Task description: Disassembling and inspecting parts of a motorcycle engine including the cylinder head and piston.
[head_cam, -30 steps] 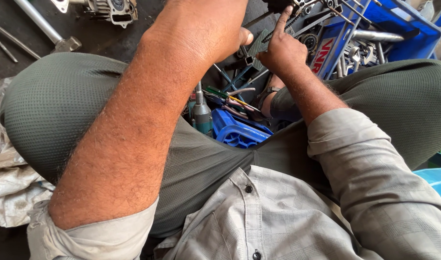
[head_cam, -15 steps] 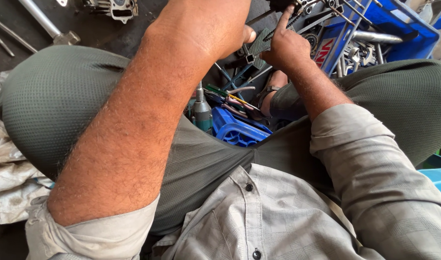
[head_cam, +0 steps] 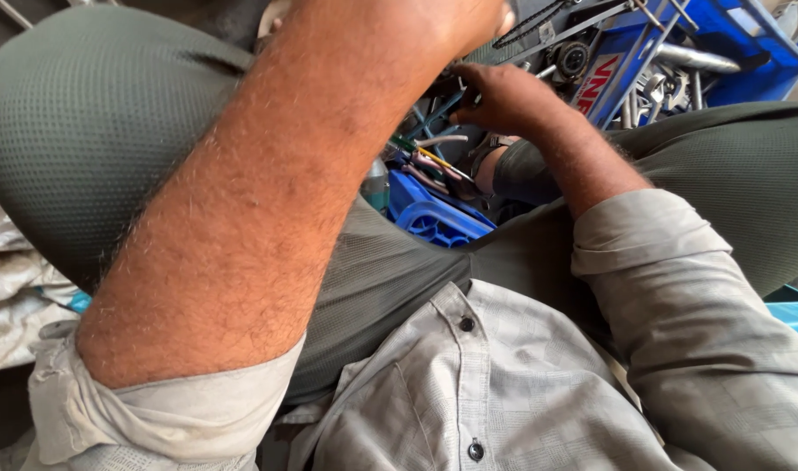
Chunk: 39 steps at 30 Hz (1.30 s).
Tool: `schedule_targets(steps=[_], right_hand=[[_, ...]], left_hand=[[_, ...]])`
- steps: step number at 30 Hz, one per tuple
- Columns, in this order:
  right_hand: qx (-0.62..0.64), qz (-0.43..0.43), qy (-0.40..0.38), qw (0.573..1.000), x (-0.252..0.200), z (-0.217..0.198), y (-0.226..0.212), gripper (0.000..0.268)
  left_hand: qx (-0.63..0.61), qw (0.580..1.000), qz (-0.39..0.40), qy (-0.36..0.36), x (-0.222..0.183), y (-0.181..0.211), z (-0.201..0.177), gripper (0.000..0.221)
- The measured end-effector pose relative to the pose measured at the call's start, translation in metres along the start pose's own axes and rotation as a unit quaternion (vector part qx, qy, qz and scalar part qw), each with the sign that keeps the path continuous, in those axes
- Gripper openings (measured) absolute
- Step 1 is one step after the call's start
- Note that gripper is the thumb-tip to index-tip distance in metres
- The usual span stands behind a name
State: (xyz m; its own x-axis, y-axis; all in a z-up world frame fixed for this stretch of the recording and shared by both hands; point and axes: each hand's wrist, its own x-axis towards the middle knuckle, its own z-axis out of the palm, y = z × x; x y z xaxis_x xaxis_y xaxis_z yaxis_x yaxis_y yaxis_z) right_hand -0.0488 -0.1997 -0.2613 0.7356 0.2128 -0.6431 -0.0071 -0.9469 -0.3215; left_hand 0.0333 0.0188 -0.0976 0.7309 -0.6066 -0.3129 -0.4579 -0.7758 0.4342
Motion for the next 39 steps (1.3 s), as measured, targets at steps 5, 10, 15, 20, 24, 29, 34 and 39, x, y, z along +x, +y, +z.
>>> schedule_targets(steps=[5, 10, 15, 20, 24, 29, 34, 39], right_hand=[[-0.006, -0.02, 0.041, 0.999, -0.002, -0.004, -0.009, 0.067], [-0.169, 0.017, 0.007, 0.985, 0.007, 0.006, 0.003, 0.041], [-0.182, 0.016, 0.171, 0.968, 0.022, 0.008, 0.036, 0.041], [-0.129, -0.008, 0.265, 0.956, 0.031, -0.003, 0.035, 0.028], [-0.109, -0.021, 0.314, 0.943, 0.046, 0.004, 0.044, 0.016], [0.002, -0.016, 0.316, 0.949, 0.048, 0.007, 0.037, 0.032], [-0.024, 0.007, 0.307, 0.951, 0.049, 0.012, 0.032, 0.028], [0.016, -0.021, 0.397, 0.918, 0.049, 0.002, 0.019, 0.026]], left_hand=[[-0.011, 1.0, -0.001, 0.01, -0.003, -0.005, 0.003, 0.046], [-0.021, 1.0, 0.006, 0.022, -0.003, -0.006, 0.002, 0.047], [-0.021, 0.999, 0.022, 0.036, 0.0, -0.002, -0.004, 0.047], [-0.018, 0.998, 0.042, 0.05, 0.008, 0.006, -0.013, 0.048], [0.002, 0.995, 0.071, 0.064, 0.011, 0.009, -0.021, 0.048], [0.038, 0.989, 0.125, 0.071, 0.009, 0.011, -0.019, 0.048], [0.079, 0.992, 0.095, -0.002, 0.004, 0.017, -0.029, 0.043], [0.077, 0.992, 0.102, -0.005, 0.007, 0.02, -0.032, 0.044]])
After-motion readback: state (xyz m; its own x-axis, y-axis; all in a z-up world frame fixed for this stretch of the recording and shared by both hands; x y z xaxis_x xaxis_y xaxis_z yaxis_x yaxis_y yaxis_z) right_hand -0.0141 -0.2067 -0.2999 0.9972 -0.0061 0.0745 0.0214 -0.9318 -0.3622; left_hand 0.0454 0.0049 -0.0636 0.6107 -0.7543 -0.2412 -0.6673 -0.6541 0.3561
